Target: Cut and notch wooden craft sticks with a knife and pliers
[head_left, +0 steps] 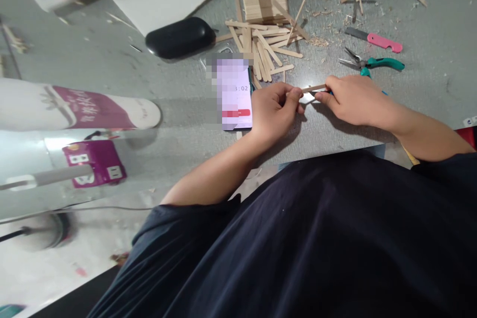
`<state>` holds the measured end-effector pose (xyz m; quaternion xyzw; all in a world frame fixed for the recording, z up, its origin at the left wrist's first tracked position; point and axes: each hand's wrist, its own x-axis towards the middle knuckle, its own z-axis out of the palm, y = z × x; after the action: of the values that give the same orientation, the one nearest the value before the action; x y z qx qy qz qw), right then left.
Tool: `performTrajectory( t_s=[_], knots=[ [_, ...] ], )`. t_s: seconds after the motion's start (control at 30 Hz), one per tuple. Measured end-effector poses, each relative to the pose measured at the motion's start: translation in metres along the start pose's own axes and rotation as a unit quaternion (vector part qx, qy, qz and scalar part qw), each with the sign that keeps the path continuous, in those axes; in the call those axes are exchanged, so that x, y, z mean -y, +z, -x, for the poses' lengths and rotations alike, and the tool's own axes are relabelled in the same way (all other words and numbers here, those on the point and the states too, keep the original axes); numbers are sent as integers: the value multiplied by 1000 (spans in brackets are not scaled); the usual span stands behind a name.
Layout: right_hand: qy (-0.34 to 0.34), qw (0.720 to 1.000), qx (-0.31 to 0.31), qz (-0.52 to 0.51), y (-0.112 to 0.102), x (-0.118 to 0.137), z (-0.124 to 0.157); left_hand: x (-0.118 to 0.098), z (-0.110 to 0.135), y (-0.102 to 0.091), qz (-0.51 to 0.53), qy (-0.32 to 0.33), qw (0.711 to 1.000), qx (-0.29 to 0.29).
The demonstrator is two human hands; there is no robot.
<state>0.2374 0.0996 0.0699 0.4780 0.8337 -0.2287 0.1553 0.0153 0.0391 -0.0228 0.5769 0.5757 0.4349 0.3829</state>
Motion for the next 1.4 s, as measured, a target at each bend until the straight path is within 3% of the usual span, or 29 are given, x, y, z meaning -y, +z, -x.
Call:
performTrajectory(
  t_s=[0.17, 0.37, 0.57, 0.63, 0.8, 0.93, 1.1, 1.3, 1.4],
  knots=[
    [-51, 995, 28, -78, -11, -19, -4, -6, -4, -5, 39, -42, 998, 27],
    [-105, 969, -35, -222, -25, -27, -1, -17, 0, -8, 114, -53, 990, 65],
    [-88, 975, 5, -203, -28, -16, 7, -9, -1, -4, 163, -80, 980, 78],
    [-103, 968, 6, -229, -25, -13, 8, -7, -1, -2, 180, -70, 979, 69],
    [-139, 938, -69, -309, -6, -5, 7, -11, 4, 5, 189, -27, 979, 72],
    [-131, 954, -75, -261, 6, -2, 5, -12, 7, 8, 167, -25, 983, 65],
    [-100, 967, -78, -222, 3, -3, 6, -11, 6, 6, 160, -46, 983, 75],
    [-174, 928, -85, -318, 12, -18, -6, -22, 7, 7, 198, -74, 971, 110],
    [-173, 919, -86, -344, 19, -23, -11, -21, 8, 8, 211, -87, 966, 118]
  ],
)
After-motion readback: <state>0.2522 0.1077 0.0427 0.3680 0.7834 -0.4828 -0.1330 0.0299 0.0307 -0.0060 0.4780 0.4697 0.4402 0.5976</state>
